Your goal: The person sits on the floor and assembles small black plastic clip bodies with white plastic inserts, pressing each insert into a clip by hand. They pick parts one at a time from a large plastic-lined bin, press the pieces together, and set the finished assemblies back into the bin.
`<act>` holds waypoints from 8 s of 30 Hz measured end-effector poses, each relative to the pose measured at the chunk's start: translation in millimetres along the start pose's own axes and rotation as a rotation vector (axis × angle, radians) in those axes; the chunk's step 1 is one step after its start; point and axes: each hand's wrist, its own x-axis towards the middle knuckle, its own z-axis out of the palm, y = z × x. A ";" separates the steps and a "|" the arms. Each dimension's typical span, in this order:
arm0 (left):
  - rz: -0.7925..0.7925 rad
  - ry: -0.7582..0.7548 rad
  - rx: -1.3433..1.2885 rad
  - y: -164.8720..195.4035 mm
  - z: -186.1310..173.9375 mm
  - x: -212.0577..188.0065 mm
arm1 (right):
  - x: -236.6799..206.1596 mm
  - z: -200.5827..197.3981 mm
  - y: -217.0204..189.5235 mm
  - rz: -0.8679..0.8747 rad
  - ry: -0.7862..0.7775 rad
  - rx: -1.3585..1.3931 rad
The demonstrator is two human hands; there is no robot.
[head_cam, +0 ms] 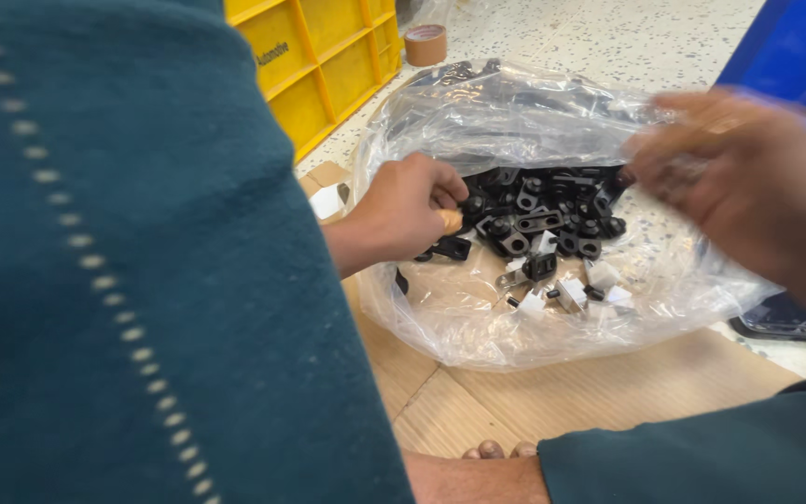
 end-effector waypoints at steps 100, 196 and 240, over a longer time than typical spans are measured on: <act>-0.225 -0.087 -0.688 58.7 -3.3 -19.3 | -46.0 101.2 -28.5 0.411 0.247 -0.049; -0.695 0.033 -1.194 80.1 20.2 -27.2 | -49.3 86.1 -11.5 0.575 0.055 0.180; -0.392 -0.237 -0.958 86.1 11.8 -21.6 | -34.8 57.2 -8.0 0.420 -0.156 0.061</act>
